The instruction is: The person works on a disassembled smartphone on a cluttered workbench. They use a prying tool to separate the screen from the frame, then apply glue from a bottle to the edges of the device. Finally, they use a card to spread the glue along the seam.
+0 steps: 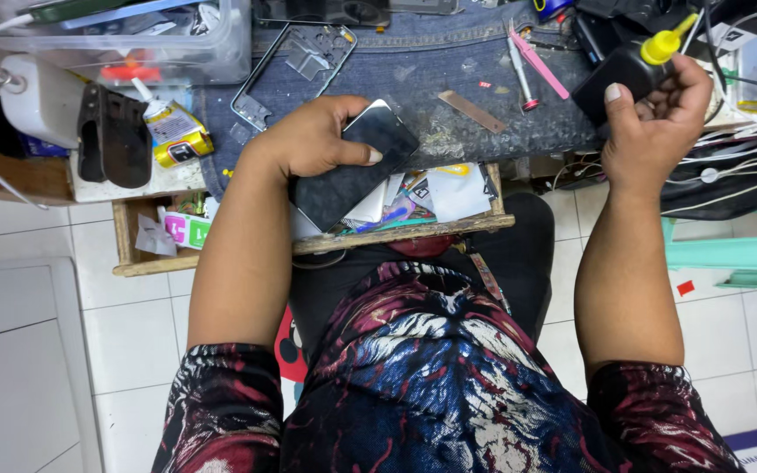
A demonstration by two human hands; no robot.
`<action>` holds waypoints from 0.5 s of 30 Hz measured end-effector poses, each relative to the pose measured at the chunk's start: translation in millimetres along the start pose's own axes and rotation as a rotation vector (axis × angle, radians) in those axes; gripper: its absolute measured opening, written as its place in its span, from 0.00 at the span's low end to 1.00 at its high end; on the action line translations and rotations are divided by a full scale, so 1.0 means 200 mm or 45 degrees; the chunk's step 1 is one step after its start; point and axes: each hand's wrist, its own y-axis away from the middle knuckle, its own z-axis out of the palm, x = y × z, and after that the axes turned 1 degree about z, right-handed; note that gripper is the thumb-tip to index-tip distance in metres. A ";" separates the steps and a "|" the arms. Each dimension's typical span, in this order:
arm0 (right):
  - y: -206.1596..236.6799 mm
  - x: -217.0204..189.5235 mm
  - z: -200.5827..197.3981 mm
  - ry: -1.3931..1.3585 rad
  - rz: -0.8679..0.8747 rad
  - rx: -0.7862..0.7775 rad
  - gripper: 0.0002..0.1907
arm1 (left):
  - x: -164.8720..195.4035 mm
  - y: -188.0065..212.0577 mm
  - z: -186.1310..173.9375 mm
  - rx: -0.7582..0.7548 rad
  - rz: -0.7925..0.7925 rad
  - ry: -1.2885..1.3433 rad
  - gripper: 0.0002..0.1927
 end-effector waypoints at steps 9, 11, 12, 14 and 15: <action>0.06 -0.10 -0.06 0.403 0.015 -0.053 0.34 | 0.01 -0.02 0.03 -0.018 0.032 0.081 0.22; 0.06 -0.12 -0.08 0.292 0.080 -0.066 0.32 | 0.03 -0.03 0.03 -0.008 0.028 0.065 0.23; 0.07 -0.13 -0.08 0.240 0.122 -0.073 0.31 | 0.03 -0.03 0.02 -0.012 0.021 0.063 0.23; 0.11 -0.13 -0.09 0.236 0.036 0.078 0.26 | 0.05 -0.04 0.02 -0.020 0.076 0.054 0.23; 0.13 -0.15 -0.07 0.228 -0.014 0.152 0.24 | 0.05 -0.04 0.01 -0.020 0.106 0.047 0.23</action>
